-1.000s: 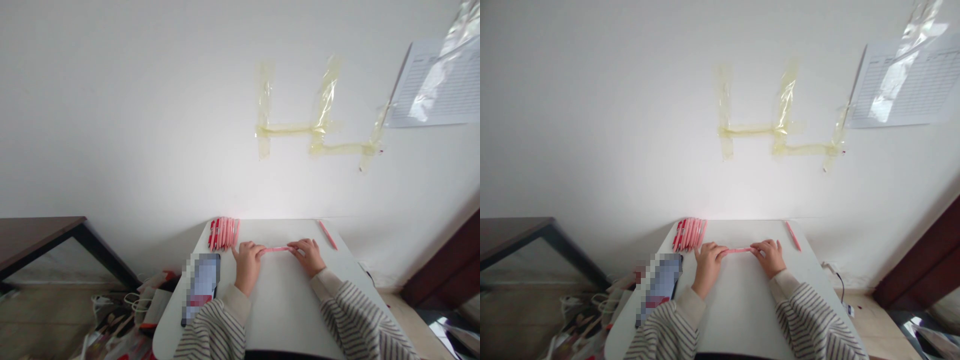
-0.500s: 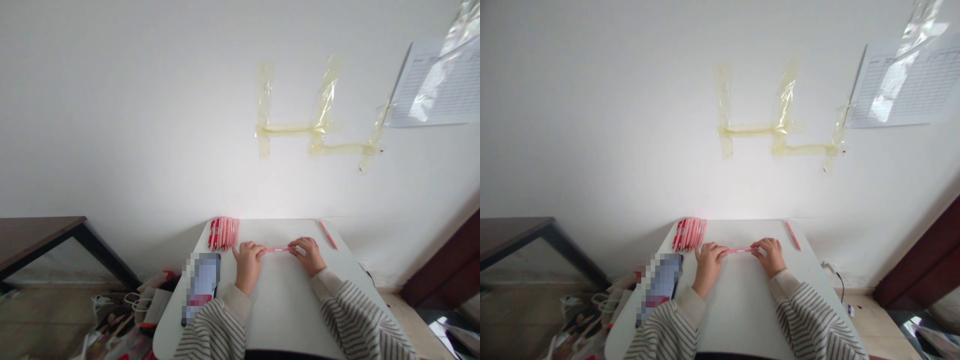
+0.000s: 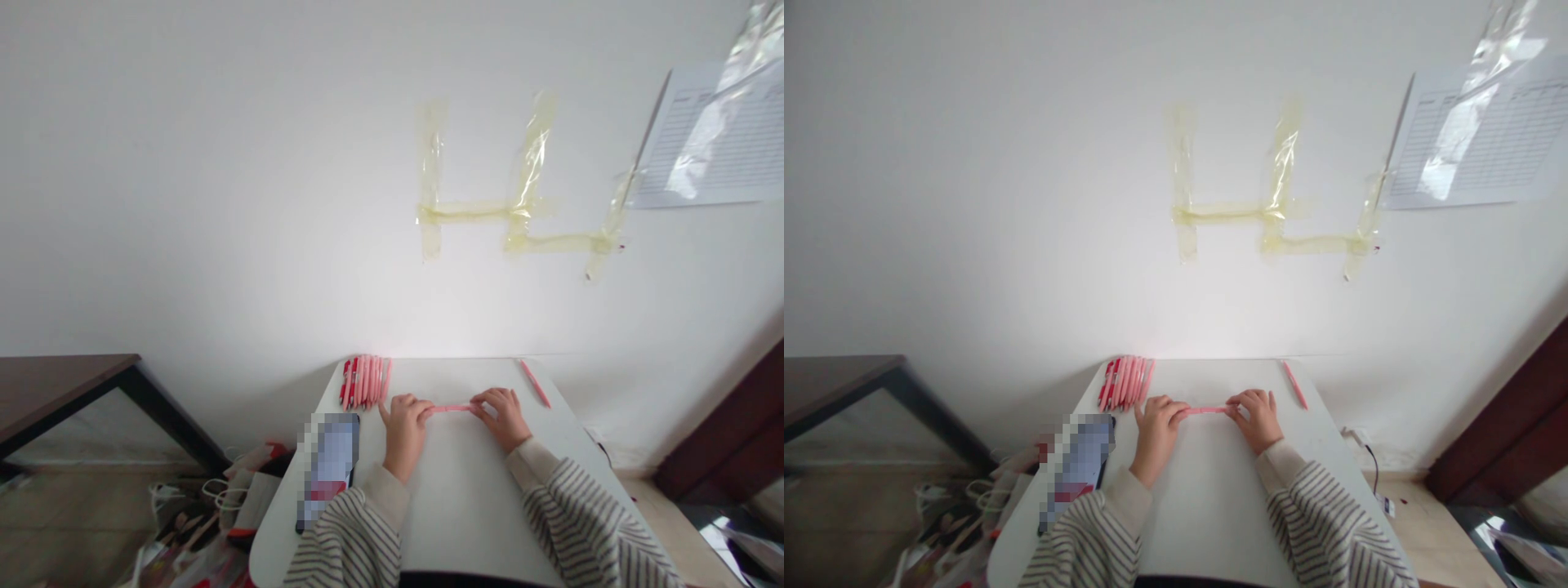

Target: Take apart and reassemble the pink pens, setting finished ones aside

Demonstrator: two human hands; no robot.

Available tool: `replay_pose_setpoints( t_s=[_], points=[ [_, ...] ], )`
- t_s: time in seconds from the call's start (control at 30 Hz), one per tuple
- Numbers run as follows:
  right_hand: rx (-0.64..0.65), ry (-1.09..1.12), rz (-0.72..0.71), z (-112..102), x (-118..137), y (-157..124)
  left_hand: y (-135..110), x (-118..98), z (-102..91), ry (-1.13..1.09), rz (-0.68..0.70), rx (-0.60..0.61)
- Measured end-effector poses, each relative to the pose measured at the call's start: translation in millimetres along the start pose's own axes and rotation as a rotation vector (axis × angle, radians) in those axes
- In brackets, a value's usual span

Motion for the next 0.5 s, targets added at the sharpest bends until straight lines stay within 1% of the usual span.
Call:
replay_pose_setpoints(
  t_s=[0.2, 0.4, 0.5],
  points=[
    [0.046, 0.035, 0.013, 0.3, -1.8, 1.1, 0.2, -1.6, -0.5, -0.017, -0.011, 0.011],
    [0.008, -0.014, 0.021, 3.6, -4.2, -0.5, 0.7, -1.3, -0.9, -0.019, -0.015, 0.006],
    [0.021, -0.046, 0.031, 4.5, -4.5, -0.4, 0.7, -1.0, -1.0, -0.023, -0.019, 0.008]
  ],
)
Point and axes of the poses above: each hand's wrist, its own y-axis towards the middle knuckle, its own z-axis out of the palm, x = y × z, the point moved 2 cm from there along y, towards the middle knuckle, and after that the axes turned 6 degrees about -y, right-handed, at the moved point
